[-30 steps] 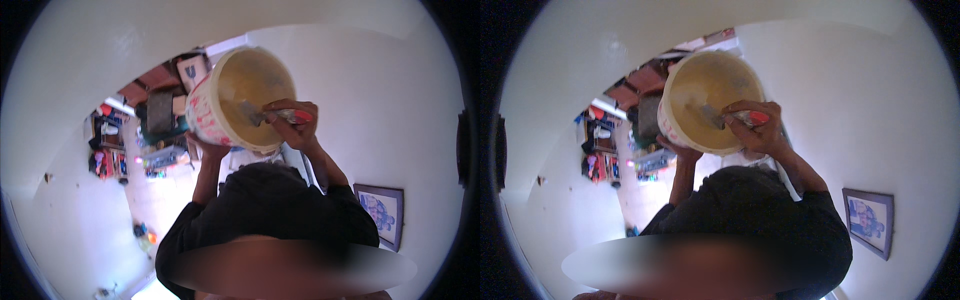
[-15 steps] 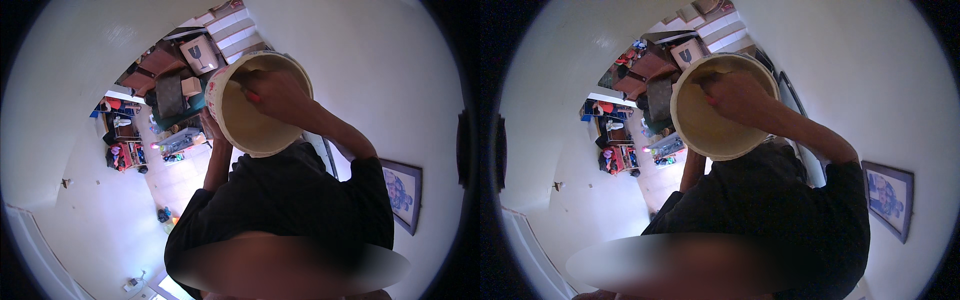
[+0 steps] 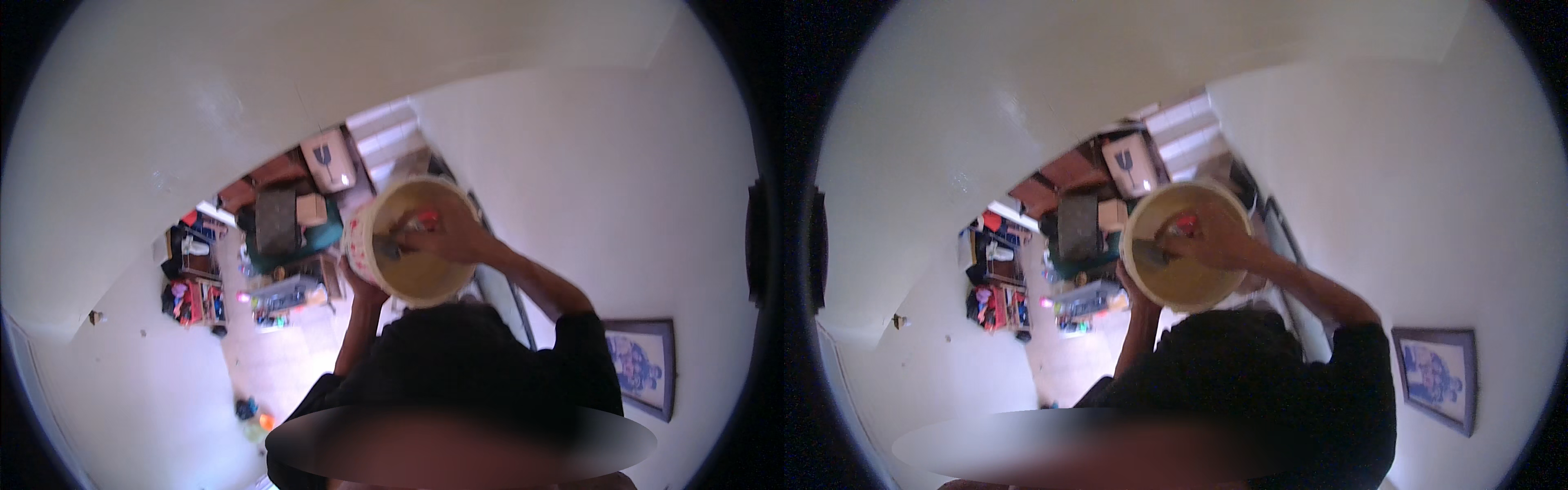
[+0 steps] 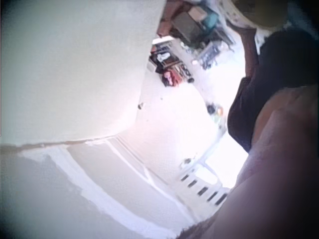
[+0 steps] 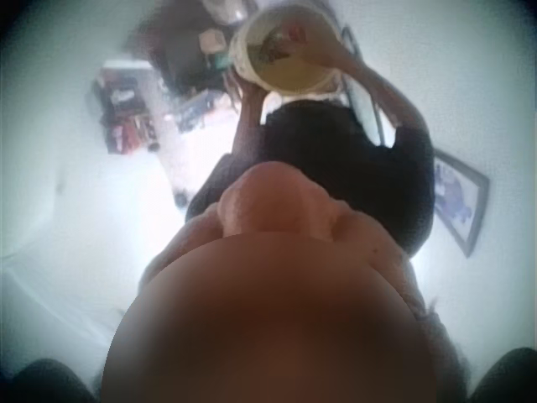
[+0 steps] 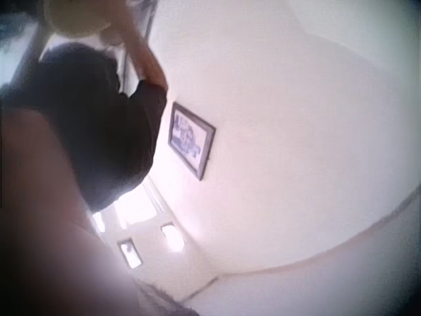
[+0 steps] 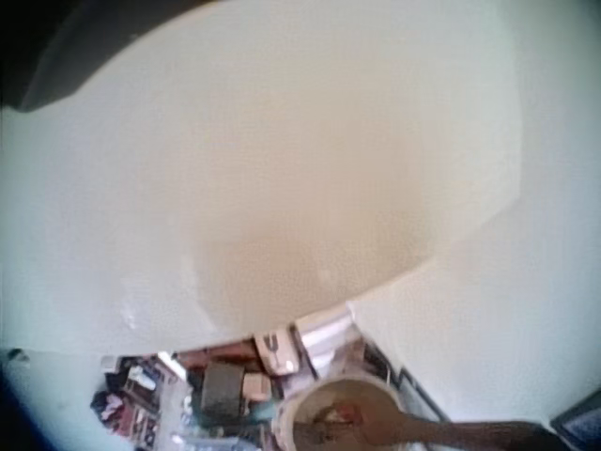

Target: The person paints a white ceiling using a paintbrush and a bucket of paint. They repeatedly dip the brush into the bucket and apply paint to the ceiling surface in a consistent manner.

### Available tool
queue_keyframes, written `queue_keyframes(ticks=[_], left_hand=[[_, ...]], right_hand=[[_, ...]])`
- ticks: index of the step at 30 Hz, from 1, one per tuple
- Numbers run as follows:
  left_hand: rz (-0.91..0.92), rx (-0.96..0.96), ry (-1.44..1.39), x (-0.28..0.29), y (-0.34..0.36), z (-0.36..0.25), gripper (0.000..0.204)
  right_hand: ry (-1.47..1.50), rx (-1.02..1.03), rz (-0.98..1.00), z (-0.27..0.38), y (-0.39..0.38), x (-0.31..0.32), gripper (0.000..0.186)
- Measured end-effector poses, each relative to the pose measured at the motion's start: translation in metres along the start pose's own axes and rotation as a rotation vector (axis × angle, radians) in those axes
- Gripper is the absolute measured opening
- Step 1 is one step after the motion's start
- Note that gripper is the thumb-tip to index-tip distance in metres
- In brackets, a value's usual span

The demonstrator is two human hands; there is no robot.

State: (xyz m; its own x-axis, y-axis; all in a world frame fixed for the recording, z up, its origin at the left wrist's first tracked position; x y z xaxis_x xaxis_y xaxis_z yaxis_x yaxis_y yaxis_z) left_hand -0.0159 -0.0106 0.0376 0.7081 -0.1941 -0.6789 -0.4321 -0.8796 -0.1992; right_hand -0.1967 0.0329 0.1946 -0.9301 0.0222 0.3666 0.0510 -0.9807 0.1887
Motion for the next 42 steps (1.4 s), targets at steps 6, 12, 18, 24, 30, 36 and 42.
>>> queue_keyframes(ticks=[6, 12, 18, 24, 30, 36, 42], left_hand=[[0.055, -0.143, 0.284, -0.029, -0.013, -0.04, 0.086], [0.176, 0.077, -0.221, 0.015, 0.022, 0.0, 0.093], [0.253, 0.106, -0.389, 0.026, 0.018, 0.007, 0.093], [0.384, -0.053, -0.471, 0.045, 0.011, -0.009, 0.081], [0.312, -0.03, -0.547, 0.052, -0.003, -0.014, 0.092], [0.217, -0.091, -0.413, 0.063, -0.024, -0.028, 0.092], [0.164, -0.143, -0.346, 0.051, -0.026, -0.042, 0.086]], right_hand=[[0.671, -0.199, -0.061, 0.024, -0.008, 0.026, 0.023], [0.691, -0.166, -0.13, 0.016, -0.014, 0.026, 0.021], [0.746, 0.148, -0.354, 0.063, -0.033, 0.086, 0.024], [0.026, 0.69, -1.095, 0.184, -0.067, 0.169, 0.022], [-0.646, 0.817, -1.188, 0.227, -0.023, 0.168, 0.018], [-0.635, 1.183, -0.753, 0.256, 0.052, 0.025, 0.055], [-0.432, 1.311, -0.318, 0.309, 0.086, -0.076, 0.032]])
Point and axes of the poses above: each hand's wrist, its own y-axis towards the middle knuckle, its own x-axis out of the back of the hand, z = x × y, the point moved 5 cm from there along y, towards the middle knuckle, and after that the axes turned 5 degrees about y, right-handed, at the moved point
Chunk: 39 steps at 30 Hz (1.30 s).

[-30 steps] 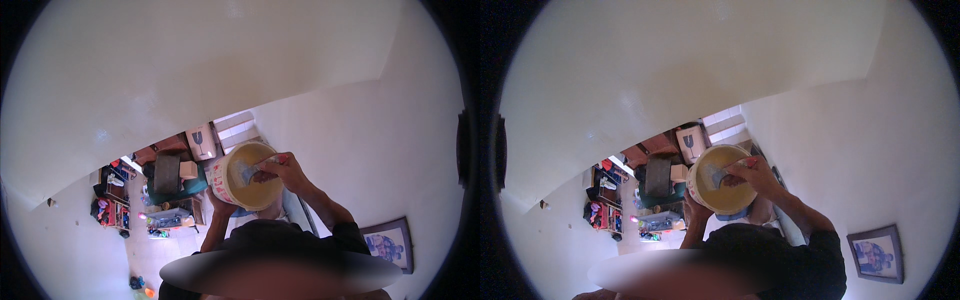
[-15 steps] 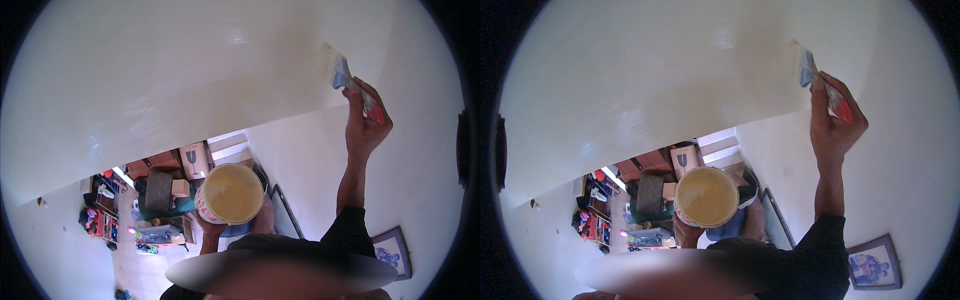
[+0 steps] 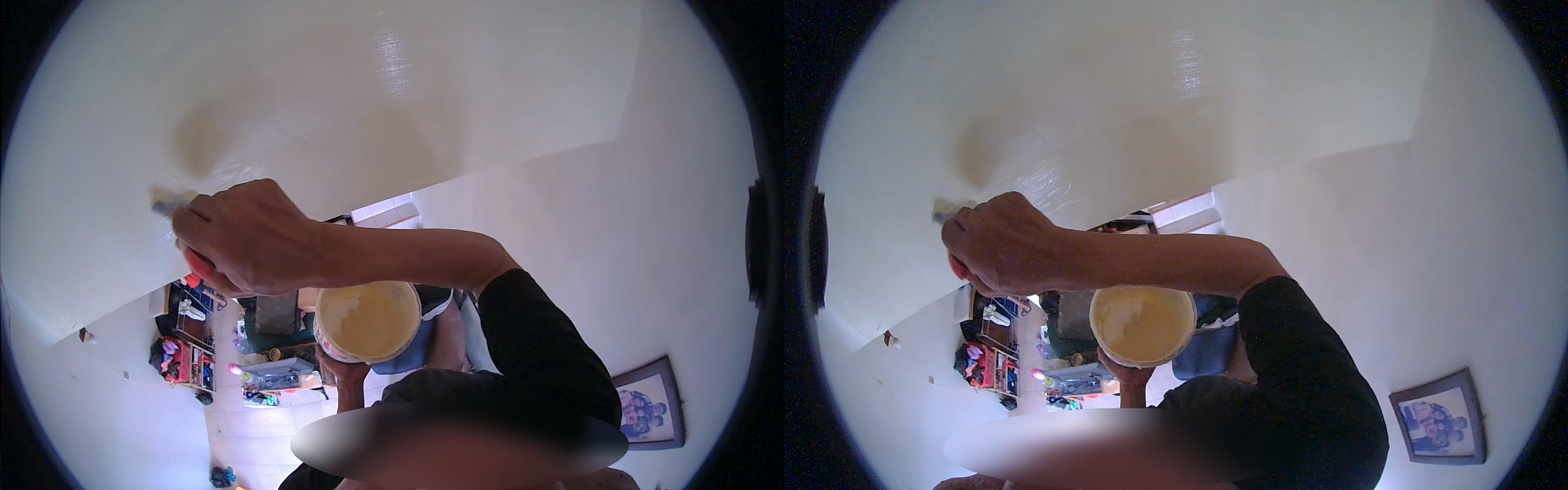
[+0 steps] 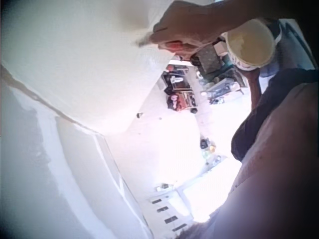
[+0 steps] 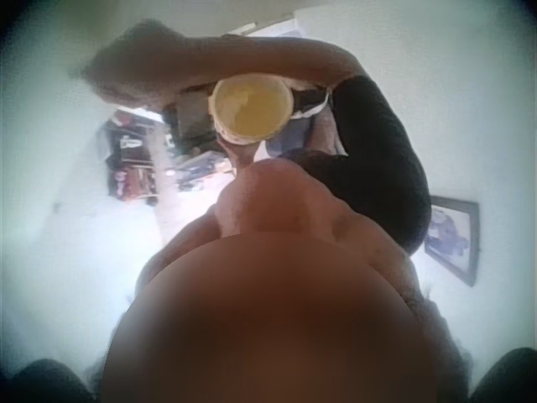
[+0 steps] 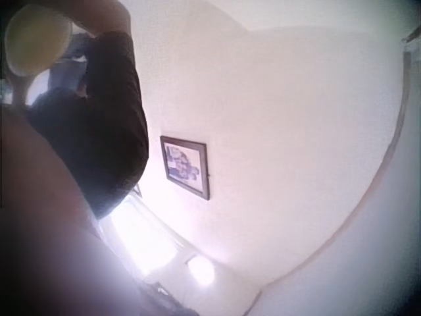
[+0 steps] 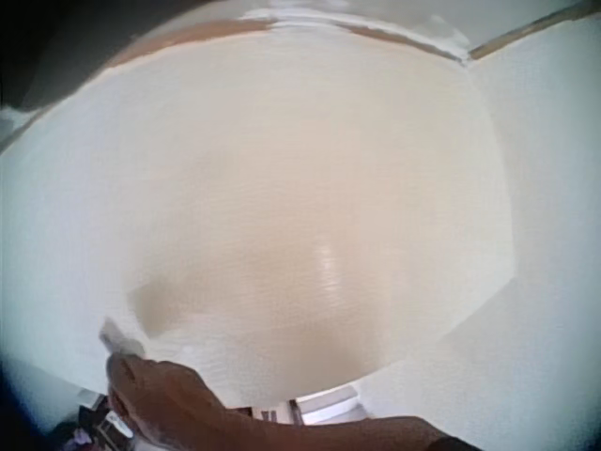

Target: The person paints a white ceiling using a paintbrush and a bucket of paint. They repeatedly dip the brush into the bucket and apply paint to the ceiling surface in a consistent manner.

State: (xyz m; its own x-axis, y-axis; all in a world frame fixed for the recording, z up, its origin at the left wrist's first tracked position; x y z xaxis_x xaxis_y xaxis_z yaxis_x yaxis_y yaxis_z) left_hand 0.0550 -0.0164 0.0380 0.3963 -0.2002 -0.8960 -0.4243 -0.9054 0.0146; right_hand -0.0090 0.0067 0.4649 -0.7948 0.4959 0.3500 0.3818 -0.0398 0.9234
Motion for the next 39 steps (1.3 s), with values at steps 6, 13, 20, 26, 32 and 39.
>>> queue_keyframes(ticks=[6, 13, 20, 26, 32, 39], left_hand=[[-0.065, -0.027, 0.013, -0.013, -0.01, -0.003, 0.08], [-0.025, 0.064, -0.043, -0.015, -0.008, 0.003, 0.078], [0.016, 0.093, -0.063, -0.018, -0.004, 0.014, 0.078], [-0.022, -0.008, -0.037, -0.015, -0.02, 0.004, 0.079], [-0.011, -0.026, -0.014, -0.005, -0.013, 0.004, 0.084], [-0.002, -0.104, 0.082, -0.013, -0.005, 0.001, 0.079]], right_hand=[[-0.002, -0.143, -0.268, -0.058, -0.037, 0.086, 0.018], [-0.139, -0.615, -0.738, -0.088, -0.15, 0.313, 0.021], [-0.744, -0.507, -0.692, -0.055, -0.163, 0.325, 0.018], [-0.502, -0.192, -0.284, -0.033, -0.102, 0.136, 0.033], [-0.008, 0.05, -0.098, -0.001, -0.039, 0.0, 0.039], [0.046, -0.22, -0.085, -0.042, -0.052, 0.038, 0.039]])
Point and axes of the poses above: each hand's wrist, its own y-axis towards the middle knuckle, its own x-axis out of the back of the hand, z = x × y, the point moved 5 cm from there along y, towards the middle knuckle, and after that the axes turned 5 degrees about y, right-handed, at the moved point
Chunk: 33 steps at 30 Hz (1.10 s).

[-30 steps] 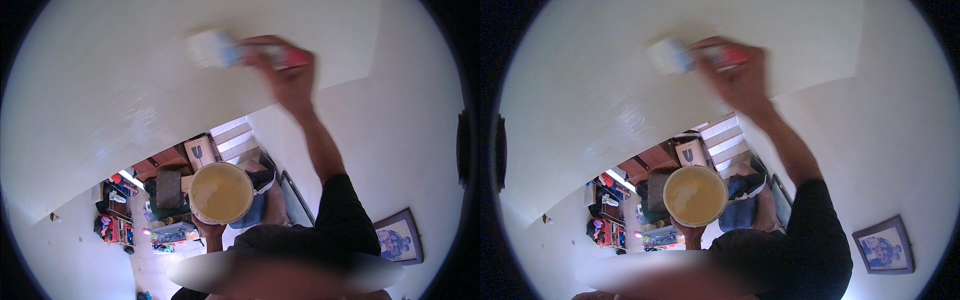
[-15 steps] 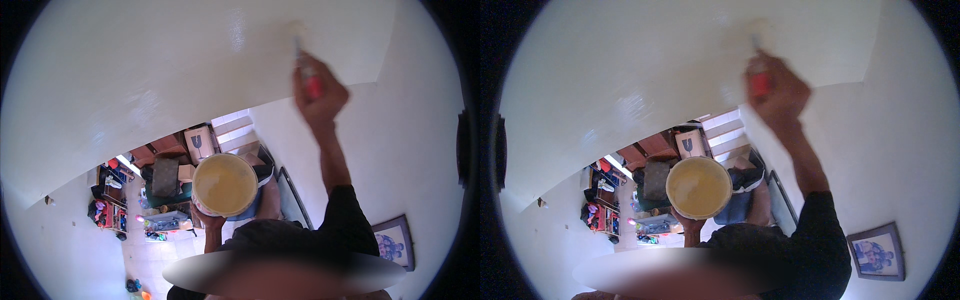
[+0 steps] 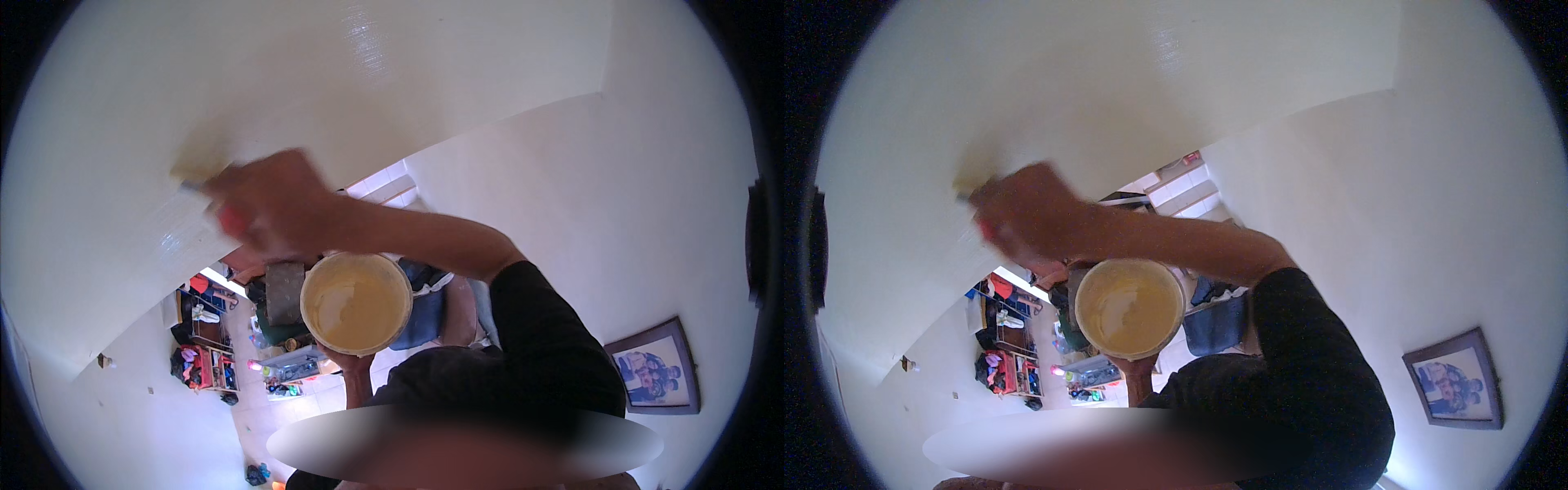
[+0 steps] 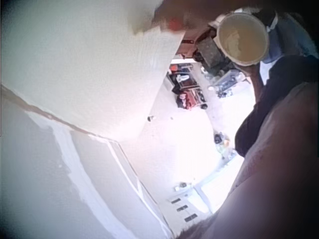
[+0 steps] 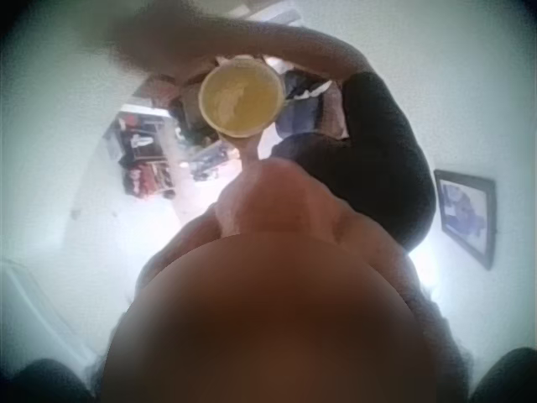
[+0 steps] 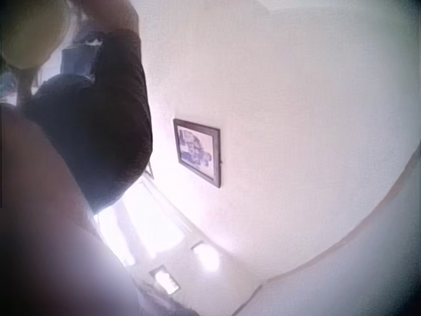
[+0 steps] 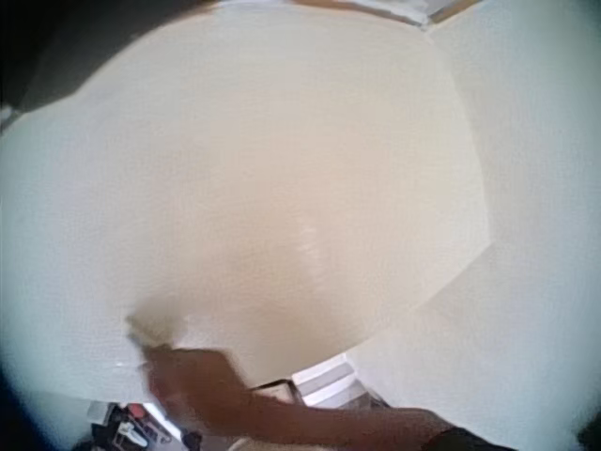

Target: The person paints a white ceiling using a paintbrush and a bucket of paint. They repeatedly dip the brush into the bucket and apply paint to the ceiling surface in a consistent manner.

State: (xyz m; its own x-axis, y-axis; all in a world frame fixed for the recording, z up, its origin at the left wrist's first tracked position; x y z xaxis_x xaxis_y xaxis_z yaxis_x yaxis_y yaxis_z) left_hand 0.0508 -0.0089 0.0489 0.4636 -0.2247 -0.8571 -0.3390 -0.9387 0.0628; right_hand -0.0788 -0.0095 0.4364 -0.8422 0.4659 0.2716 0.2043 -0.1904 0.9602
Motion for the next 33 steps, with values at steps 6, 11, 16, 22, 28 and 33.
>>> queue_keyframes(ticks=[6, 11, 16, 22, 28, 33], left_hand=[[0.021, -0.007, 0.014, -0.006, 0.009, 0.005, 0.078], [-0.018, -0.009, 0.03, -0.003, 0.012, 0.009, 0.079], [0.028, 0.035, -0.037, -0.017, 0.004, 0.005, 0.081], [-0.096, -0.083, 0.28, -0.026, -0.004, -0.001, 0.082], [-0.112, 0.01, -0.075, 0.02, -0.001, 0.011, 0.084], [-0.044, 0.079, -0.238, 0.025, 0.003, 0.016, 0.087]], right_hand=[[0.002, -0.335, -0.414, -0.04, -0.066, 0.193, 0.021], [-0.563, -0.356, -0.785, -0.023, -0.109, 0.307, 0.02], [-0.953, -0.251, -0.658, -0.03, -0.075, 0.271, 0.014], [-0.458, 0.108, -0.301, 0.008, -0.012, 0.103, 0.044], [-0.169, 0.373, 0.064, 0.066, 0.052, -0.052, 0.025], [-0.101, 0.155, 0.065, 0.034, 0.057, -0.025, 0.021]])
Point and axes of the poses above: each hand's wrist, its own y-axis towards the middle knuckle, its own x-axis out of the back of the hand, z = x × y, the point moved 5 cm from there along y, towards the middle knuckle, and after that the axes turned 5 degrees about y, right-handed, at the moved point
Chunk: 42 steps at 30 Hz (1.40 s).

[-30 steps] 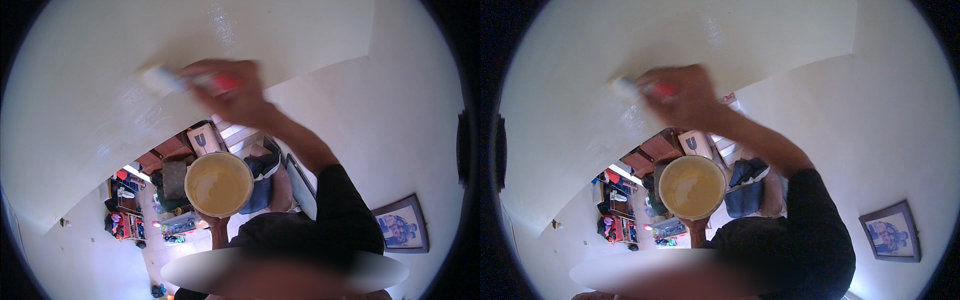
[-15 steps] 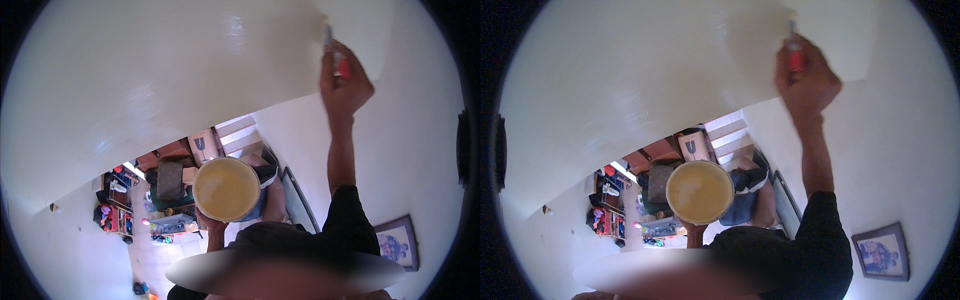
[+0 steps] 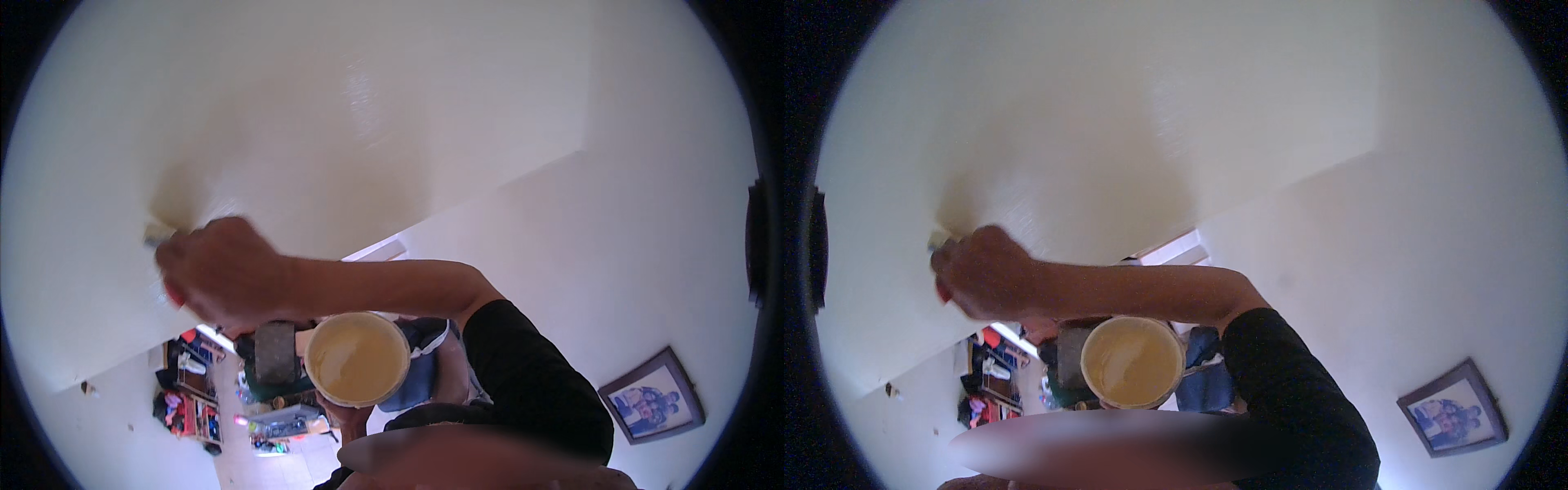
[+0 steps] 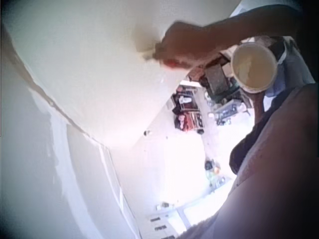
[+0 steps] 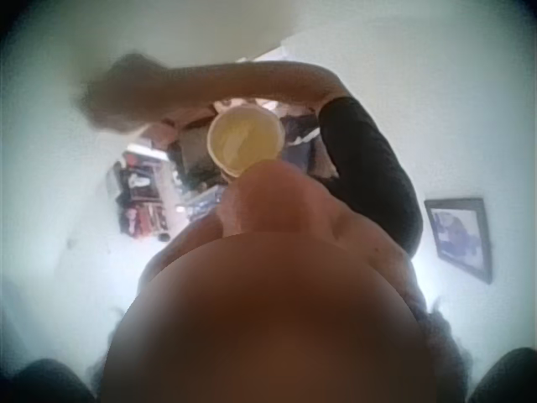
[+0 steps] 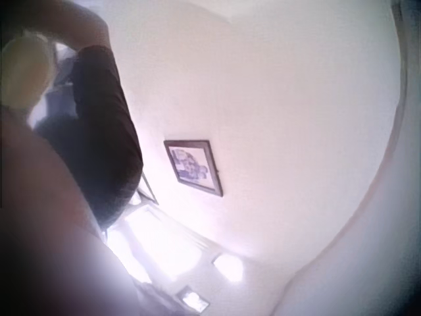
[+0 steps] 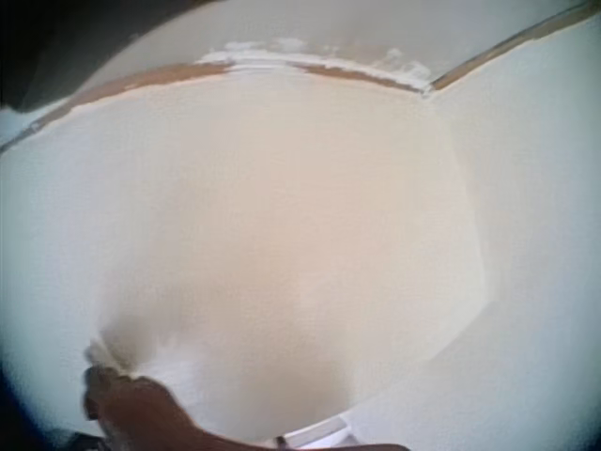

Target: The person paints a white ceiling using a paintbrush and a bucket of paint. They repeatedly dip the brush into the bucket and apply paint to the ceiling surface in a consistent manner.

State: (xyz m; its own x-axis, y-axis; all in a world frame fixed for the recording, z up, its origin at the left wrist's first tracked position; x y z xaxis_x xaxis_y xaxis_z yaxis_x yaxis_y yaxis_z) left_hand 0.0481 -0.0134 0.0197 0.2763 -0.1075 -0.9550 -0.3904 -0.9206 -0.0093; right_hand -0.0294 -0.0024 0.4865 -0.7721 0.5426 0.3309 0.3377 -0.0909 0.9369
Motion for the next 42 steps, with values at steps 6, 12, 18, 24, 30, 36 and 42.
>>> queue_keyframes(ticks=[6, 12, 18, 24, 30, 36, 42], left_hand=[[-0.064, 0.0, 0.109, 0.014, 0.018, 0.003, 0.086], [-0.094, 0.056, 0.183, 0.015, 0.032, 0.016, 0.086], [-0.129, 0.076, 0.24, 0.023, 0.029, 0.018, 0.085], [-0.136, 0.126, 0.293, 0.019, 0.033, 0.027, 0.085], [-0.141, 0.145, 0.326, 0.018, 0.036, 0.028, 0.084], [-0.153, 0.154, 0.349, 0.023, 0.031, 0.032, 0.084], [-0.158, 0.175, 0.326, 0.025, 0.031, 0.045, 0.083]], right_hand=[[0.044, -0.434, -0.424, -0.074, -0.071, 0.18, 0.013], [-0.47, -0.447, -0.89, -0.057, -0.165, 0.343, 0.018], [-0.095, -0.421, -0.618, -0.011, -0.225, 0.282, 0.014], [0.093, -0.528, 0.062, 0.006, -0.26, 0.158, 0.025], [0.223, -0.722, 0.255, 0.014, -0.299, 0.093, 0.028], [0.147, -0.716, 0.591, 0.019, -0.319, 0.06, 0.03], [0.122, -0.715, 0.631, 0.013, -0.34, 0.044, 0.031]])
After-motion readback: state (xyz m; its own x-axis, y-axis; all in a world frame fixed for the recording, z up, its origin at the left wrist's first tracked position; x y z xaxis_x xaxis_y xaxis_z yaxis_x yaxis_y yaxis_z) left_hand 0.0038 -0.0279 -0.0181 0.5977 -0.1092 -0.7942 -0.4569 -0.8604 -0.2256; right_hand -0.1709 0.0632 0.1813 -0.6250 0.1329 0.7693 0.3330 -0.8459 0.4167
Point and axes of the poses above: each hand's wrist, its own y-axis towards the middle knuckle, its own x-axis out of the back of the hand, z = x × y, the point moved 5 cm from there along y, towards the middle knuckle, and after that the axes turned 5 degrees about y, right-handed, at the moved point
